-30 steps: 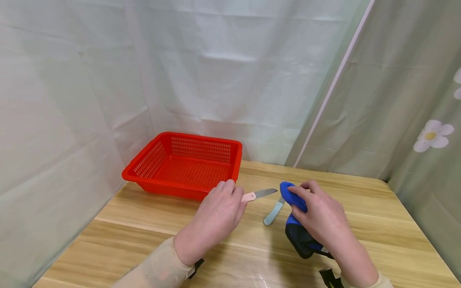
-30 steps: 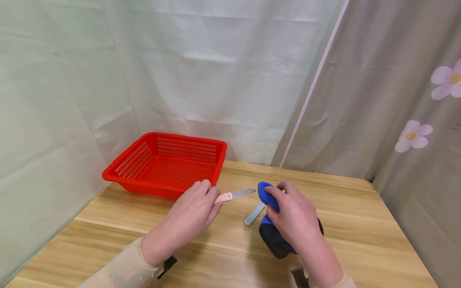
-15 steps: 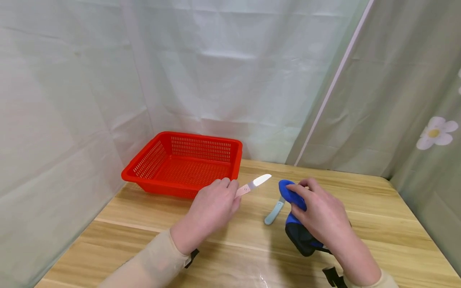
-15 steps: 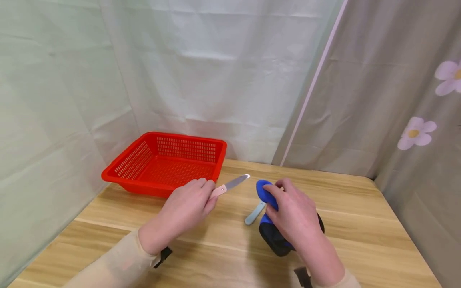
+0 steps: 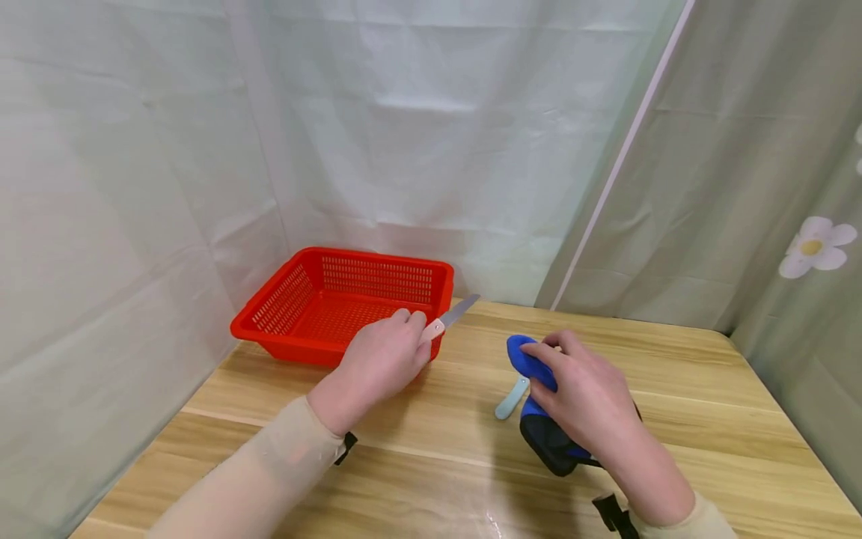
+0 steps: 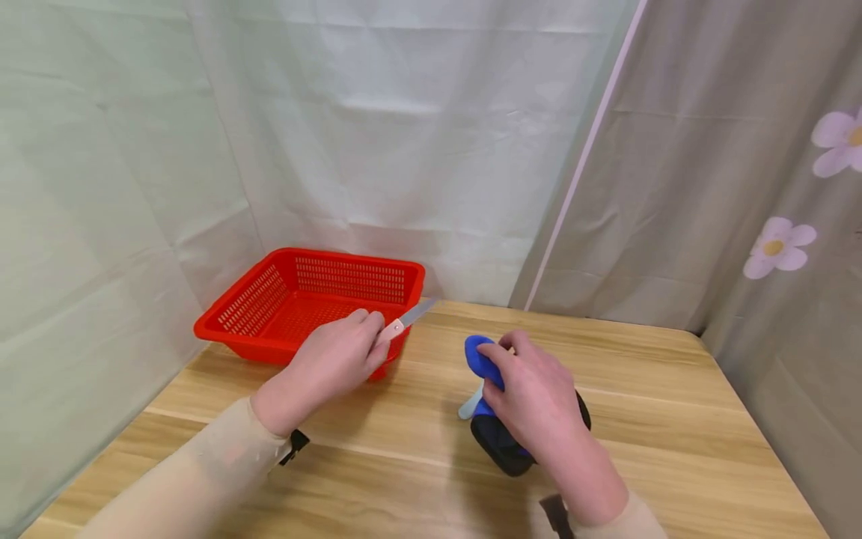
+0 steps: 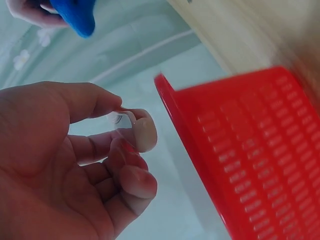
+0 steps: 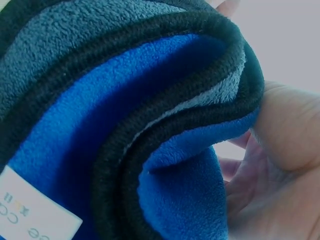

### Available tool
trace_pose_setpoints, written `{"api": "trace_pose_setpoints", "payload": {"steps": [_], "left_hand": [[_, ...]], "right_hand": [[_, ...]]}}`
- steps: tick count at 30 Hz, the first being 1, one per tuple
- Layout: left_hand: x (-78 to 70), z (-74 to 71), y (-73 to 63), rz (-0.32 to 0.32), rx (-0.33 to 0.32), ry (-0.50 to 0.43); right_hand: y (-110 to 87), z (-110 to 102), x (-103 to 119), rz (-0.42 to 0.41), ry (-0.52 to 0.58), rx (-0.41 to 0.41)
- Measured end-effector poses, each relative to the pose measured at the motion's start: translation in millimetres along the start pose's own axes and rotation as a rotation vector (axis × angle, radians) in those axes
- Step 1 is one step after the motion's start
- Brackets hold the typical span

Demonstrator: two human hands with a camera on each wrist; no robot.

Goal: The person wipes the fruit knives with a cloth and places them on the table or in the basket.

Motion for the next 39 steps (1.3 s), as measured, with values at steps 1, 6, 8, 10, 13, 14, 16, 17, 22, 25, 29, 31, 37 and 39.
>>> {"api": "trace_pose_setpoints", "payload": {"steps": [1,6,8,10,13,14,16,17,22,25,29,31,37,39], "left_hand": [[2.7,0.4,2.6,-0.014,0.02,-0.003],[13.9,1.6,14.7,-0.078,0.119,-0.015],[18.0,2.2,19.0,-0.103,0.162,-0.017],[22.6,2.8,23.6,-0.129,0.199,-0.019],[29.1,2.9,30.3,-0.161,0.244,-0.021],[31.2,3.0,32.2,-0.168,0.257,-0.02],[35.3,4.0,36.3,-0.187,0.288,-0.017],[37.5,5.4,38.2,-0.199,0.308,-0.013],[48.4,15.3,46.5,-0.282,0.429,-0.006],[53.5,22.7,49.7,-0.327,0.49,-0.002],[59.0,34.8,53.3,-0.373,0.555,-0.006],[61.4,40.2,54.2,-0.398,0.589,-0.01],[67.2,54.5,57.4,-0.443,0.658,-0.008],[67.8,57.9,58.3,-0.449,0.676,-0.005]], "right_hand": [[0.4,0.1,0.4,-0.001,0.0,0.002],[2.4,1.9,1.1,0.003,0.001,0.004],[3.7,3.3,1.5,0.0,0.003,0.006],[5.3,4.7,2.0,-0.004,0.004,0.011],[6.7,6.5,3.8,-0.015,0.009,0.015],[6.8,7.1,4.5,-0.018,0.012,0.017],[6.8,7.9,6.0,-0.021,0.015,0.022],[6.7,8.2,6.8,-0.024,0.016,0.023],[5.8,9.5,9.9,-0.028,0.025,0.033],[5.4,10.6,10.7,-0.029,0.029,0.036],[5.9,12.3,9.9,-0.03,0.03,0.04],[6.0,12.8,9.7,-0.032,0.031,0.041],[4.4,13.7,9.9,-0.032,0.032,0.033],[3.5,14.2,10.0,-0.028,0.032,0.035]]}}
Point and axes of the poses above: each hand's wrist, its own y-axis towards the middle knuckle, its own z-axis out of the palm, x = y × z, the point moved 4 cm from there along y, towards the middle knuckle, and after that the axes turned 8 degrees about -z, right-handed, at the moved point
